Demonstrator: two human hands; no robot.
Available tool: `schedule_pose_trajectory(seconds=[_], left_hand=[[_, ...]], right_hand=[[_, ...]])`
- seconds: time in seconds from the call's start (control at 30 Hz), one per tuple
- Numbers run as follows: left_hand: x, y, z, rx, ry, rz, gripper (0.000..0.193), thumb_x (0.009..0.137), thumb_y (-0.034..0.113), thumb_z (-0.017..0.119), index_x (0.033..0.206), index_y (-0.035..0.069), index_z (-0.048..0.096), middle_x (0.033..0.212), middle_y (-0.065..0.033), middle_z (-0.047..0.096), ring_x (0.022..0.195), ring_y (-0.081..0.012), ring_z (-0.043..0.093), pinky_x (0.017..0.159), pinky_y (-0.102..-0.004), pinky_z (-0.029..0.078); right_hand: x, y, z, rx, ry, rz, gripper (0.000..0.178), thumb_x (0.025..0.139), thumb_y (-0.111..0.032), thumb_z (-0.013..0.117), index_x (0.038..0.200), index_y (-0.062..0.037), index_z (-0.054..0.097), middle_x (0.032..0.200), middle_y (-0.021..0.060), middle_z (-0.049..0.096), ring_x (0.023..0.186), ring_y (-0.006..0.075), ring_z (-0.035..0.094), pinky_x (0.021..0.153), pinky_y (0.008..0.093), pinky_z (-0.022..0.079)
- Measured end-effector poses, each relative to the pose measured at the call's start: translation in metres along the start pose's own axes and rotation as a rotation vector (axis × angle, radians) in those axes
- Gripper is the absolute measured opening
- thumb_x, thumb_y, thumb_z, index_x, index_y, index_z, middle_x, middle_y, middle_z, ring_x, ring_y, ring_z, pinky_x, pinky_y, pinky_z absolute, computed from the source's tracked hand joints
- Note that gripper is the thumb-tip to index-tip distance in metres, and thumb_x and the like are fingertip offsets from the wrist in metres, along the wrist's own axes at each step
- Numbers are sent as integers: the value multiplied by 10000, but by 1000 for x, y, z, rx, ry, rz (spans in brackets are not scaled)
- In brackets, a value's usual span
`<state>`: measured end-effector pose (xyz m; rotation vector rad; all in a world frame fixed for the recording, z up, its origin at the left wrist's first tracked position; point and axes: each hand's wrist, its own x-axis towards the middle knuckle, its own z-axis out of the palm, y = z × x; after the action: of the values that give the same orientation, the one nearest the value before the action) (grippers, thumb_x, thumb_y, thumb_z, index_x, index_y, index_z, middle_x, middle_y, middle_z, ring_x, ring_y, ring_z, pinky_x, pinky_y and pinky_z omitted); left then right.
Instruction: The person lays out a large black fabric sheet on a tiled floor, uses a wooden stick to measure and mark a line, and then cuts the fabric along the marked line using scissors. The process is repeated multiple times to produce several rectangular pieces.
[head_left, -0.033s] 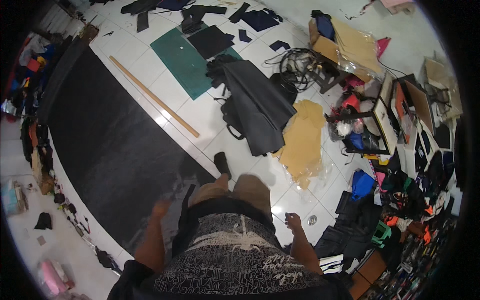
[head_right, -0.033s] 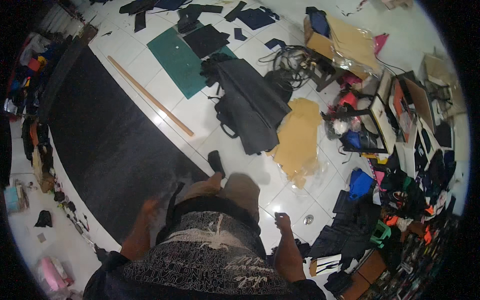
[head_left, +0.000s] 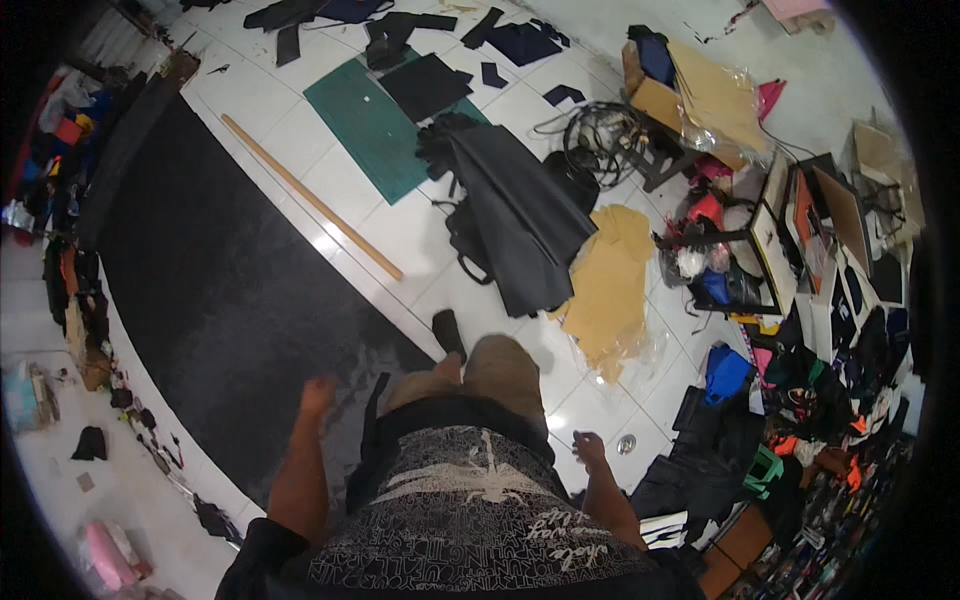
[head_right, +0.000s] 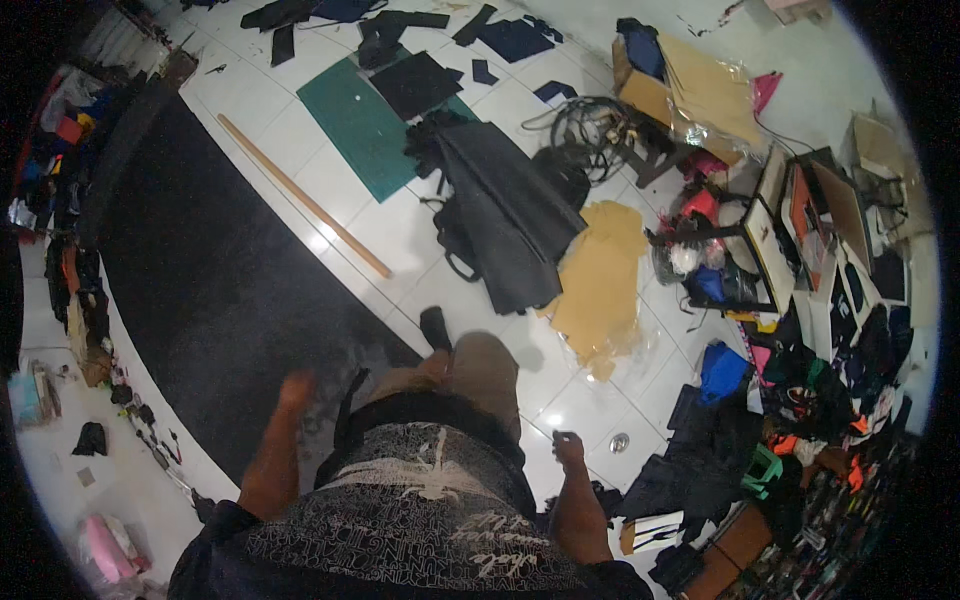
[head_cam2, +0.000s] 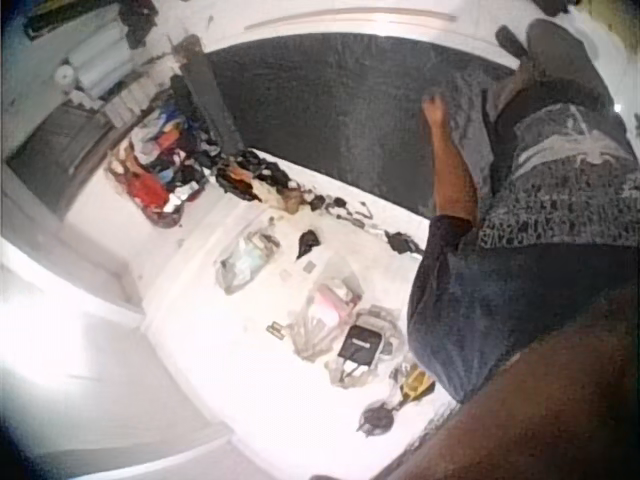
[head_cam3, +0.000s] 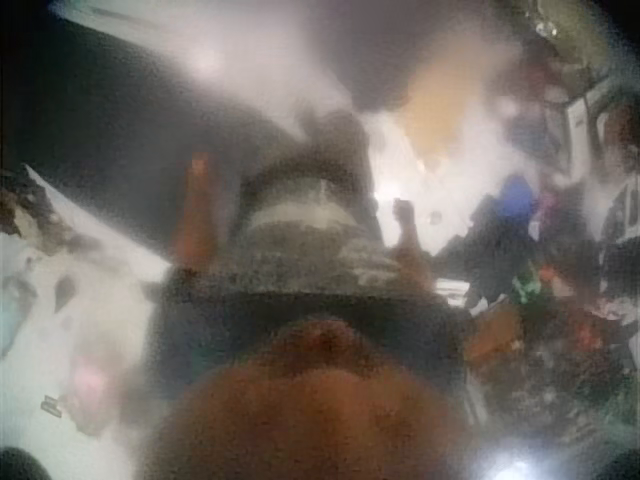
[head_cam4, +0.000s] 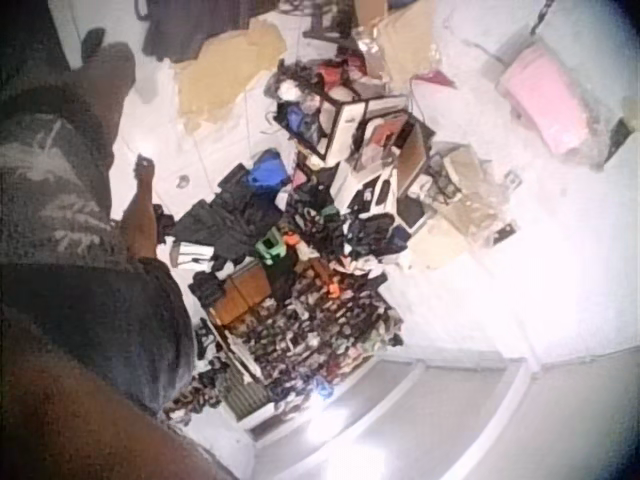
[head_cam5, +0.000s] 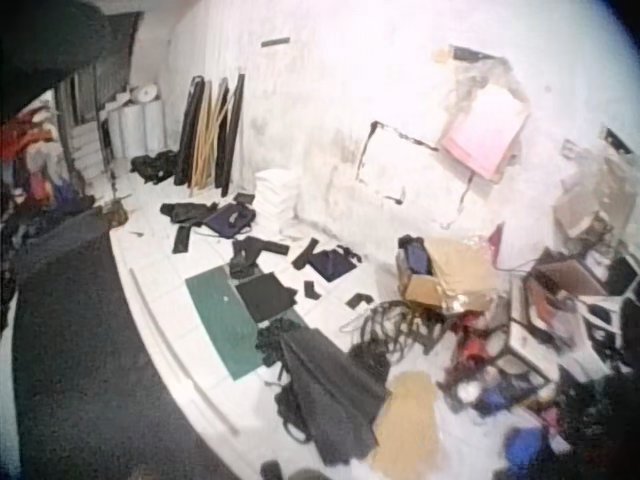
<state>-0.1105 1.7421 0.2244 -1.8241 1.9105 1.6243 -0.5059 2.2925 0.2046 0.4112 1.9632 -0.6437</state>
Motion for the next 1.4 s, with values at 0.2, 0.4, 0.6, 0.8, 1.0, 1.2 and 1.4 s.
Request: schedule_pose_trajectory(seconds=[0.2,0.4,0.6,0.8,1.0,1.2,1.4], left_hand=[[139,266,-93,-316,292,242,358,942,275,576,1150,-15,603,926,-9,599,847,-135,545,773,-273,441],[210,207,-106,-105,279,-69,314,933,291,557,1081,26,637,1026,-72,650,947,-220,586,897,-346,438],[200,34,-82,145,-253,-666,411,921,383,491,1095,59,675,1174,-172,624,1119,-343,573,953,-443,441],[220,55,-72,-241,84,-764,364,928,328,486,1088,64,680,1169,-178,626,1118,-371,565,938,-448,446],[431,167,-219,-123,189,-409,406,913,355,513,1149,54,651,1180,-175,631,1102,-376,575,948,-439,427],[551,317,-492,-596,665,-266,377,908,282,596,1171,13,623,1069,-110,660,1003,-214,602,891,-325,452],[659,276,-604,-707,742,-381,351,896,256,614,1149,13,637,1044,-119,667,965,-189,615,840,-324,473]], right_hand=[[5,-137,6,-40,-1,203,356,896,-376,610,1039,-50,609,764,56,607,554,158,563,472,312,440],[64,-358,39,-3,42,49,220,884,-296,639,834,-93,572,605,24,534,439,123,486,371,279,377],[146,-706,114,-164,-196,-693,258,936,-352,569,915,-97,599,707,-14,560,586,89,526,479,243,402],[108,-974,237,-403,-30,-892,441,903,-429,610,1088,-29,608,821,13,616,670,93,557,541,246,427],[169,-1052,325,-296,-322,-694,249,905,-270,623,1066,-82,613,784,39,610,632,148,589,494,252,442],[105,-1097,474,-671,-207,-251,272,906,-343,615,1041,-108,598,728,1,595,558,110,567,416,256,424],[98,-1235,573,-836,-202,-388,253,876,-274,657,1037,-86,601,756,34,620,594,136,585,471,311,455]])
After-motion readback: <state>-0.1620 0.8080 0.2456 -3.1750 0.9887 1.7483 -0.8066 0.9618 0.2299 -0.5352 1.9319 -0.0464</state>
